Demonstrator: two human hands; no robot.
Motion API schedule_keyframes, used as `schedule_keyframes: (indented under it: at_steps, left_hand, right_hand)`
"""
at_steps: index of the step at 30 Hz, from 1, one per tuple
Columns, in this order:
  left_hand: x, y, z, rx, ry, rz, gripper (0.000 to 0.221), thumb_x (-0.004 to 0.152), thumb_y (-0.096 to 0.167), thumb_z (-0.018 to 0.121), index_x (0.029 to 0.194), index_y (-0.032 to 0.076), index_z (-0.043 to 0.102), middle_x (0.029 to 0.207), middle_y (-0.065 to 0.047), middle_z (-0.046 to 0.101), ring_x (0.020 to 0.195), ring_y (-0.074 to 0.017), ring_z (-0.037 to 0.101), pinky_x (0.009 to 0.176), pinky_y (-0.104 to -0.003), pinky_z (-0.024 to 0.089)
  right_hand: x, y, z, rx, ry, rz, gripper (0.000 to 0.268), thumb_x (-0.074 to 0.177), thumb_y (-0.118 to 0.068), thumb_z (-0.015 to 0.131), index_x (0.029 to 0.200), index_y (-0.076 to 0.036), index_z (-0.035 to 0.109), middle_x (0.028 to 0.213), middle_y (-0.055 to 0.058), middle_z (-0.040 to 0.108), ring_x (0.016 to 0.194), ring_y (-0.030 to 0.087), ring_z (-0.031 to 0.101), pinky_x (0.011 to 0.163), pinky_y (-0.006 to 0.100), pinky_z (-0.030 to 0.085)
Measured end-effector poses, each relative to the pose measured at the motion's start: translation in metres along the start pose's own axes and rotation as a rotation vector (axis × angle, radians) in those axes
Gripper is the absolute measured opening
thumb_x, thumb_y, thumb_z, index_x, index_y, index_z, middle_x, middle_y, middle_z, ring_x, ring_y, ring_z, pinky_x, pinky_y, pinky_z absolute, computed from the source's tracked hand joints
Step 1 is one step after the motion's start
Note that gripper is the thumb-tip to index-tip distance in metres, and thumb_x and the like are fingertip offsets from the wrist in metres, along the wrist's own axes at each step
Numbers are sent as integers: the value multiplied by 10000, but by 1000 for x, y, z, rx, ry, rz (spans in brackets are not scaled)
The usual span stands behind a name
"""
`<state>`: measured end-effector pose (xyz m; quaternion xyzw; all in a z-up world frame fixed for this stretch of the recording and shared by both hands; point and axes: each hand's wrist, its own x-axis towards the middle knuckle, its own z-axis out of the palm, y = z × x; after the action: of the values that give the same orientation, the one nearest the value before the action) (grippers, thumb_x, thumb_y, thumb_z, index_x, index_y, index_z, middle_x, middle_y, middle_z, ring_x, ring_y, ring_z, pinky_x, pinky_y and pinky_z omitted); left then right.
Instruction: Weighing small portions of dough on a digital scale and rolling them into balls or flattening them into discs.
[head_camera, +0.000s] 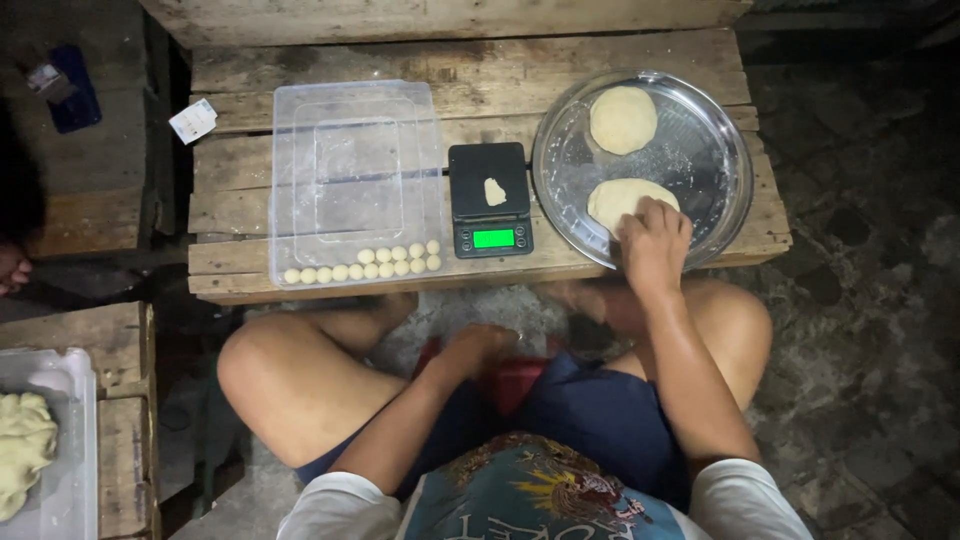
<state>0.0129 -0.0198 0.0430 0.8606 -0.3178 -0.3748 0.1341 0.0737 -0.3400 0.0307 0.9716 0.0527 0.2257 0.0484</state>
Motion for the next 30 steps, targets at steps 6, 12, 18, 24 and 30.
schedule_keyframes:
  at_steps: [6, 12, 18, 24, 30]
  left_hand:
    - [18, -2, 9, -228, -96, -259, 358, 864, 34, 685, 1219, 66, 711, 1129, -180, 738, 1096, -333, 704, 977, -448, 567]
    - [52, -45, 82, 192, 230, 175, 109, 977, 186, 552, 1034, 181, 645, 872, -57, 716, 865, -254, 748, 742, -424, 594]
    - [54, -49, 87, 176, 253, 195, 55, 984, 185, 540, 983, 178, 595, 831, -38, 683, 833, -251, 738, 708, -420, 589]
    - [42, -44, 73, 39, 250, 220, 182, 964, 168, 532, 1071, 97, 661, 899, -146, 733, 891, -361, 748, 752, -502, 585]
    - [56, -56, 98, 48, 283, 237, 249, 920, 228, 545, 1118, 149, 675, 943, -119, 748, 921, -337, 758, 775, -511, 596]
  right_hand:
    - [-1, 5, 8, -43, 59, -16, 122, 860, -294, 793, 876, -175, 769, 1137, 76, 681, 1204, 277, 596, 1016, 447, 408]
    - [-1, 1, -14, 24, -39, 171, 77, 879, -253, 807, 920, -201, 768, 1000, -7, 618, 1016, 230, 603, 842, 390, 445]
    - [0, 20, 10, 655, -242, 733, 63, 936, -231, 750, 924, -169, 752, 726, 77, 640, 707, 310, 667, 620, 409, 484]
    - [26, -15, -59, 1248, -63, 913, 101, 945, -158, 719, 992, -69, 727, 745, -24, 520, 652, 45, 470, 599, 189, 386]
    - [50, -58, -36, 1290, -109, 737, 212, 1049, -211, 615, 1036, -63, 768, 814, 60, 646, 796, 132, 572, 801, 261, 486]
